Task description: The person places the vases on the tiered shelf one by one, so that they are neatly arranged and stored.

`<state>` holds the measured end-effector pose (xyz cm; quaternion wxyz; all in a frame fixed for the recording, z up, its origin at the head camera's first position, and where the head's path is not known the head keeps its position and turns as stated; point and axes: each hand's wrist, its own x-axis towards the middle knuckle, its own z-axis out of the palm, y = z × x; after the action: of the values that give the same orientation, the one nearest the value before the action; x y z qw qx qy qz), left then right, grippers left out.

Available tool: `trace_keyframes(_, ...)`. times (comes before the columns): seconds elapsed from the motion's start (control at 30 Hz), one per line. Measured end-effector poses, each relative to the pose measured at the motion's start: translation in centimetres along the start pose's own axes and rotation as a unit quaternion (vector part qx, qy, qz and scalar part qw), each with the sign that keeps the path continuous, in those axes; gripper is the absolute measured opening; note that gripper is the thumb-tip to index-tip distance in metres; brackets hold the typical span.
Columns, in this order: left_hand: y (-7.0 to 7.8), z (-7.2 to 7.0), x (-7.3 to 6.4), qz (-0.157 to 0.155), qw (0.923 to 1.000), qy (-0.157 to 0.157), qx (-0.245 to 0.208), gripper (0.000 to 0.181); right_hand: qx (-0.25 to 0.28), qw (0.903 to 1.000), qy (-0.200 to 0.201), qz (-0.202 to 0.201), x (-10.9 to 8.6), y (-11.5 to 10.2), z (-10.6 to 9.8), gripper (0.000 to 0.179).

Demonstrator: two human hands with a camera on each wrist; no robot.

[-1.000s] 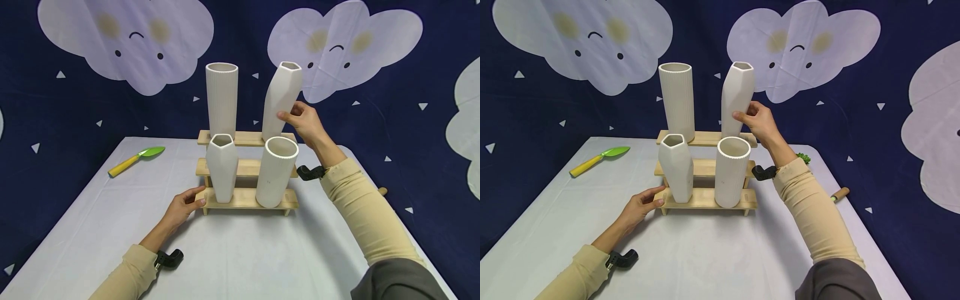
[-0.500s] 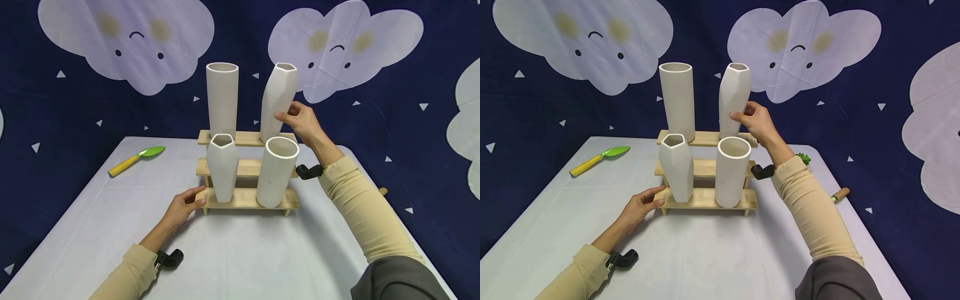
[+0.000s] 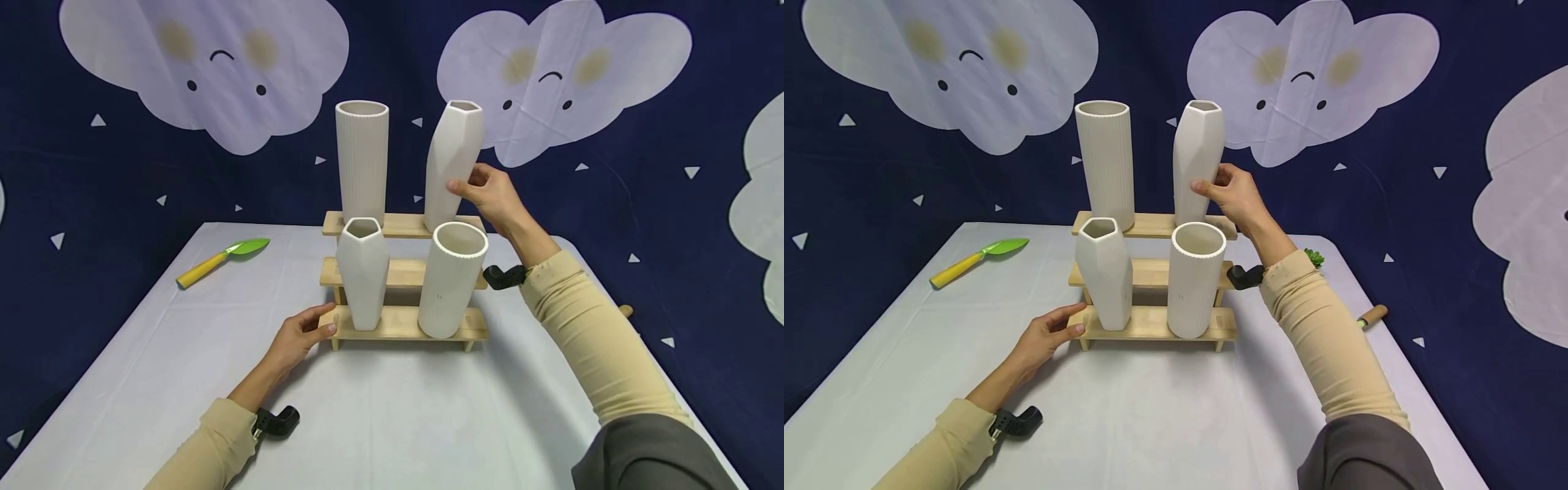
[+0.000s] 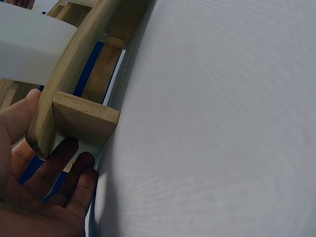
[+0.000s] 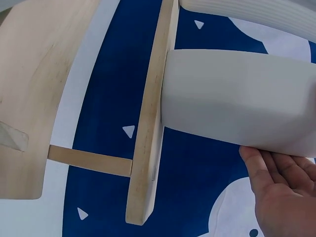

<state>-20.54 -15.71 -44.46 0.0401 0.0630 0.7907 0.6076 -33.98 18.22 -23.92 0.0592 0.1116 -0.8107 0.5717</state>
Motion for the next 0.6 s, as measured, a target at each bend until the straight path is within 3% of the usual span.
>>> trace_keyframes(0.6,0.2,0.0,-0.1,0.01,0.9999,0.002,-0.001,0.053,-0.02,0.9997,0.008,-0.011,-1.2,0.2,-0.2,0.066)
